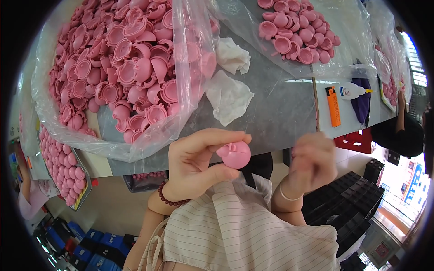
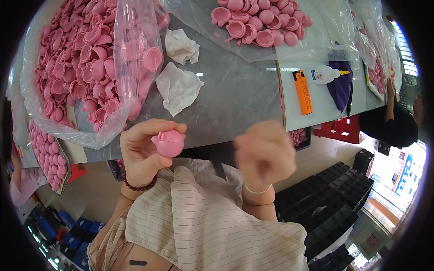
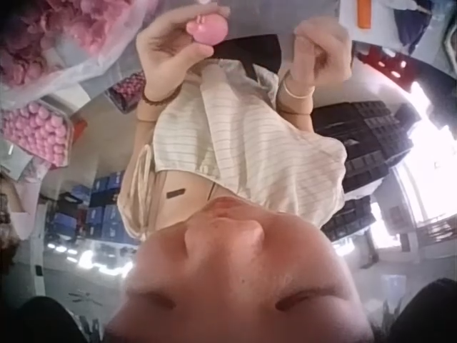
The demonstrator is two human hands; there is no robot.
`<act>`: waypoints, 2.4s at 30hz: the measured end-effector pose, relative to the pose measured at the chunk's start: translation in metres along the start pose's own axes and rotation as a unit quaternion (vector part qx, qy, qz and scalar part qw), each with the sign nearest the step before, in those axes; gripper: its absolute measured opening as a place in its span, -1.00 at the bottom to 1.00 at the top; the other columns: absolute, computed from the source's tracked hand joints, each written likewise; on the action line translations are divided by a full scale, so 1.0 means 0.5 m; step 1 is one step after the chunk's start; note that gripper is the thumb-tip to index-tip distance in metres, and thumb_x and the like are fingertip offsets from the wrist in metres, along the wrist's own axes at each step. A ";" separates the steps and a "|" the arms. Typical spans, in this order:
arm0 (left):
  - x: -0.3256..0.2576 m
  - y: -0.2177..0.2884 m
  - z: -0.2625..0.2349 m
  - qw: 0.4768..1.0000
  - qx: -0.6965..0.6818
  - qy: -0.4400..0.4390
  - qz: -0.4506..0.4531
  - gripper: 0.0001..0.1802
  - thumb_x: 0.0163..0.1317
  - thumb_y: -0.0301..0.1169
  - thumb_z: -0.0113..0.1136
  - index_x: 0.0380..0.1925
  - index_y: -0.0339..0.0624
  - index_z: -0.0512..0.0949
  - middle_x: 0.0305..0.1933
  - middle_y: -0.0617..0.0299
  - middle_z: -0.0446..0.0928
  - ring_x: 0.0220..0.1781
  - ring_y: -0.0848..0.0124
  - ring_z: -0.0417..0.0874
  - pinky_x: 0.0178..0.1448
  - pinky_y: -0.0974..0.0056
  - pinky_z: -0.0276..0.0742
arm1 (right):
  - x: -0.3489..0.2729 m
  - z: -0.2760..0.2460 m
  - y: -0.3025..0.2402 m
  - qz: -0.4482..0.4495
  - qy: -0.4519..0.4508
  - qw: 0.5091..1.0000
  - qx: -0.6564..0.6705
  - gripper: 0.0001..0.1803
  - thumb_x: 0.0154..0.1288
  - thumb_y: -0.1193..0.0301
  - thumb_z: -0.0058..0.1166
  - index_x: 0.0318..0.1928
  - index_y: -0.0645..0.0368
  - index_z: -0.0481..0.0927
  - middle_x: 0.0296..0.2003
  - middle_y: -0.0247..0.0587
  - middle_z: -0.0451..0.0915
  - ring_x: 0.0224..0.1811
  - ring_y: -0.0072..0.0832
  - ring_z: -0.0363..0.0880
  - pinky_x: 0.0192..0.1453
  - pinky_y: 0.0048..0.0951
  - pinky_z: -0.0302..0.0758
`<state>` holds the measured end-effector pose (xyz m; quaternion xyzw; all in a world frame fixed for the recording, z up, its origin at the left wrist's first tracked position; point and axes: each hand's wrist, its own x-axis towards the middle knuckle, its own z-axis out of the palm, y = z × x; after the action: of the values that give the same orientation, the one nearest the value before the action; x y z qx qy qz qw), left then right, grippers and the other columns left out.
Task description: Applying glue to pink plastic spherical halves and pressing them together to form a whole sphere, then placing finished parts into a tray.
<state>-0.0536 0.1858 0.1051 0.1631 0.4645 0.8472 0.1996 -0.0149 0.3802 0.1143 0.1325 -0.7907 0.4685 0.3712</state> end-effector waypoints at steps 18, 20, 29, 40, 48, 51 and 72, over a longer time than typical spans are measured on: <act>0.000 -0.006 -0.018 0.971 -0.233 -0.033 -0.040 -0.45 -0.09 -0.09 0.25 -0.24 -0.27 0.36 -0.38 0.10 0.47 -0.35 0.42 0.49 -0.24 0.38 0.41 | 0.096 -0.160 0.156 0.361 0.057 0.887 -0.281 -0.79 0.11 0.45 0.02 -0.30 0.38 0.46 -0.39 -0.21 0.53 -0.39 -0.69 0.41 -0.28 -0.71 0.33; 0.002 0.002 -0.008 0.962 -0.267 -0.040 -0.047 -0.47 -0.09 -0.11 0.26 -0.26 -0.27 0.35 -0.40 0.11 0.46 -0.37 0.43 0.49 -0.26 0.39 0.40 | 0.096 -0.135 0.139 0.280 0.127 0.932 -0.190 -0.75 0.12 0.42 0.01 -0.27 0.39 0.44 -0.41 -0.18 0.54 -0.47 -0.67 0.39 -0.38 -0.67 0.31; -0.042 0.067 -0.043 0.987 -0.149 -0.057 0.001 -0.41 -0.17 -0.22 0.32 -0.19 -0.40 0.37 -0.35 -0.02 0.49 -0.32 0.27 0.55 -0.25 0.29 0.47 | 0.047 0.061 0.008 0.231 -0.001 0.940 0.252 -0.56 0.15 0.26 -0.11 -0.13 0.43 0.29 -0.41 0.09 0.50 -0.52 -0.42 0.43 -0.43 -0.50 0.39; -0.214 0.295 -0.307 0.461 0.763 0.444 0.092 -0.69 0.15 -0.46 -0.05 -0.11 -0.38 0.36 -0.13 0.09 0.45 -0.11 0.26 0.46 0.02 0.32 0.31 | 0.039 0.044 0.023 0.279 0.010 0.938 0.204 -0.51 0.11 0.18 -0.09 -0.22 0.46 0.33 -0.55 0.03 0.49 -0.62 -0.52 0.37 -0.51 -0.64 0.30; -0.122 0.251 -0.234 0.551 0.719 0.400 0.141 -0.71 -0.06 -0.43 0.16 -0.27 -0.24 0.48 -0.24 0.16 0.48 -0.07 0.26 0.39 0.03 0.24 0.24 | 0.040 0.045 0.020 0.276 -0.008 0.936 0.218 -0.57 0.11 0.25 -0.15 -0.20 0.43 0.33 -0.53 0.01 0.47 -0.58 -0.50 0.33 -0.48 -0.60 0.29; -0.072 0.233 -0.205 0.489 0.823 0.282 0.061 -0.70 -0.17 -0.40 0.24 -0.35 -0.17 0.51 -0.33 0.21 0.47 -0.20 0.27 0.40 -0.07 0.26 0.26 | 0.036 0.044 0.019 0.278 0.013 0.936 0.215 -0.57 0.11 0.24 -0.14 -0.21 0.43 0.33 -0.54 0.00 0.46 -0.59 -0.51 0.34 -0.49 -0.61 0.28; -0.046 0.188 -0.132 0.645 0.664 0.346 0.152 -0.87 0.08 -0.45 0.03 -0.37 -0.24 0.41 -0.24 0.02 0.47 -0.41 0.32 0.52 -0.27 0.30 0.39 | 0.031 0.041 0.000 0.308 0.039 0.913 0.264 -0.48 0.11 0.12 -0.06 -0.20 0.43 0.33 -0.56 -0.04 0.45 -0.60 -0.46 0.38 -0.54 -0.57 0.30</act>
<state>-0.0819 0.0810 0.1492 0.0152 0.9066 0.3251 -0.2686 -0.0352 0.3651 0.1197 -0.0425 -0.6248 0.7560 0.1906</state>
